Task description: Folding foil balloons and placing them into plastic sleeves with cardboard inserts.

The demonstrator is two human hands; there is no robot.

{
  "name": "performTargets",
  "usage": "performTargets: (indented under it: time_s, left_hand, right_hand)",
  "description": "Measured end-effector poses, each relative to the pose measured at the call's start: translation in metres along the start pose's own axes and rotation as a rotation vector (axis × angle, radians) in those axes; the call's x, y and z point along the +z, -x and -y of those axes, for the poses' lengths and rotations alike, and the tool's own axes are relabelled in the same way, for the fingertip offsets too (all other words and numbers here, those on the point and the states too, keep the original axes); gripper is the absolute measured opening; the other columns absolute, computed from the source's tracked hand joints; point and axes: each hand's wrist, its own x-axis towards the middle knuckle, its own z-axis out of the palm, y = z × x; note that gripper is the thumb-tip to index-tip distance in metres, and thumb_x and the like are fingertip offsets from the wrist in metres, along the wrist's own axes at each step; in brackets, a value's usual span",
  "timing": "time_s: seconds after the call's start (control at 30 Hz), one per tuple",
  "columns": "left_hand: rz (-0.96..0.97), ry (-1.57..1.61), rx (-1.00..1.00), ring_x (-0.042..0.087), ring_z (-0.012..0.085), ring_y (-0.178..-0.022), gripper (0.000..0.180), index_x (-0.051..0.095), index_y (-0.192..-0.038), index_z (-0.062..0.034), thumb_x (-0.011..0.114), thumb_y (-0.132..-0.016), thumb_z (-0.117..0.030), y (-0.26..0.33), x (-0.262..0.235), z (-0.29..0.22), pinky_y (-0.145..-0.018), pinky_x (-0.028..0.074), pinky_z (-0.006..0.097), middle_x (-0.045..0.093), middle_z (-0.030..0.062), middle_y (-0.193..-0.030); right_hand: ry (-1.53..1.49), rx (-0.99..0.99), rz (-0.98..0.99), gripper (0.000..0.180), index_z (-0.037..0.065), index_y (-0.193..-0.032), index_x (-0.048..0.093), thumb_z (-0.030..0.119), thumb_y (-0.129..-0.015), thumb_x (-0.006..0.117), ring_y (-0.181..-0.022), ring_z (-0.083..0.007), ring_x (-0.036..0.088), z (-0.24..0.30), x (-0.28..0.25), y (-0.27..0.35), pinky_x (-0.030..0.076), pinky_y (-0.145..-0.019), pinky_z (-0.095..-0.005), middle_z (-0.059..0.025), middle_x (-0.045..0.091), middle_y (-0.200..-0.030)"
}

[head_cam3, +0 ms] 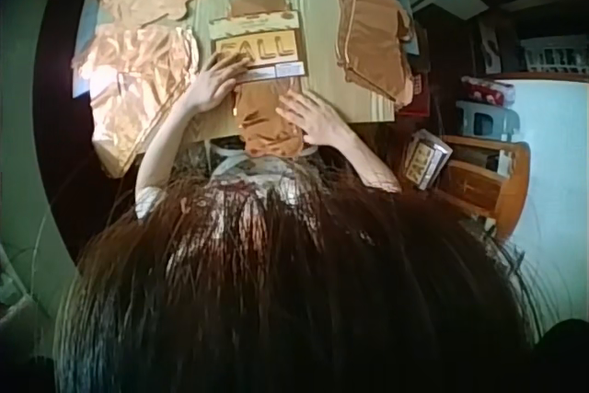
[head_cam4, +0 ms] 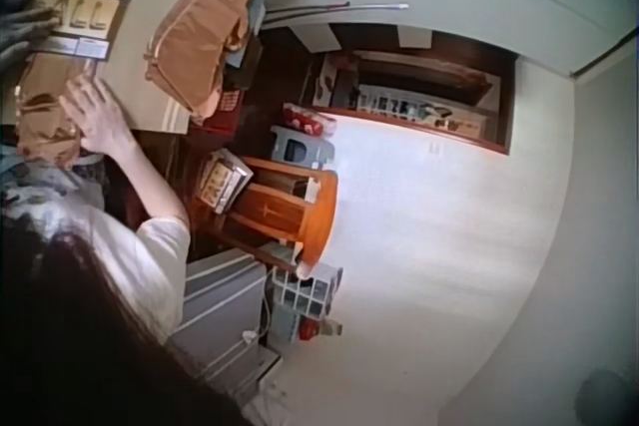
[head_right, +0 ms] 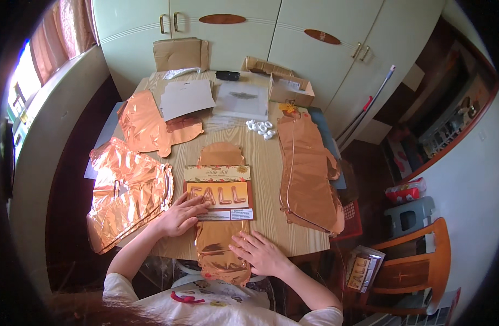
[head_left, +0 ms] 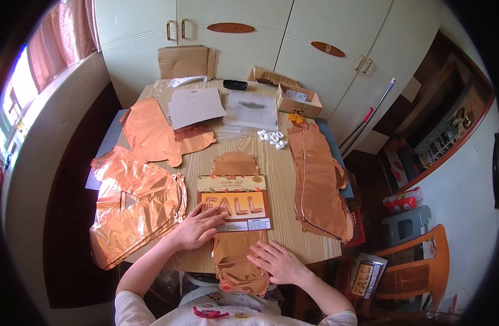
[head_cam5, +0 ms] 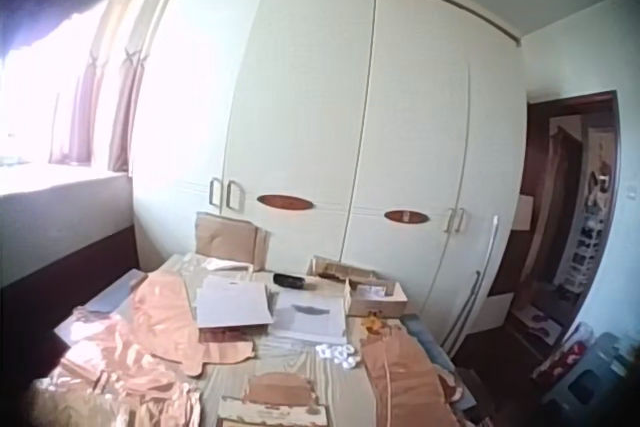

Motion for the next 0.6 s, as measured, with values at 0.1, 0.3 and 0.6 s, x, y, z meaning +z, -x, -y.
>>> performTargets:
  time_s: [0.1,0.3,0.6]
  left_hand:
    - [0.024,-0.048,0.017,0.027,0.0285,-0.146,0.047,0.044,-0.141,-0.0092,0.033,-0.102,-0.033,0.009,0.002,-0.009,-0.120,0.009,0.055,0.036,0.0050,-0.154]
    - [-0.012,-0.147,0.067,0.027,0.0307,-0.146,0.053,0.051,-0.136,-0.0080,0.040,-0.099,-0.045,0.024,0.008,-0.016,-0.119,0.012,0.055,0.036,0.0081,-0.155]
    - [0.139,-0.419,0.065,0.028,0.0354,-0.144,0.102,0.041,-0.144,-0.0021,0.068,-0.071,-0.069,0.059,0.015,-0.049,-0.118,0.018,0.054,0.037,0.0191,-0.151]
  right_hand:
    - [-0.045,-0.021,-0.087,0.067,0.016,-0.144,0.043,0.030,-0.083,0.067,-0.139,-0.0284,0.036,0.003,0.006,0.005,0.028,-0.116,-0.0480,-0.0083,0.041,-0.150]
    - [-0.013,-0.030,-0.132,0.064,0.017,-0.142,0.046,0.029,-0.084,0.067,-0.138,-0.0273,0.039,0.012,0.007,0.014,0.029,-0.115,-0.0472,-0.0072,0.045,-0.147]
    - [0.008,0.020,-0.231,0.049,0.016,-0.133,0.056,0.023,-0.085,0.065,-0.130,-0.0230,0.049,0.005,0.007,0.012,0.032,-0.114,-0.0467,-0.0052,0.054,-0.138]
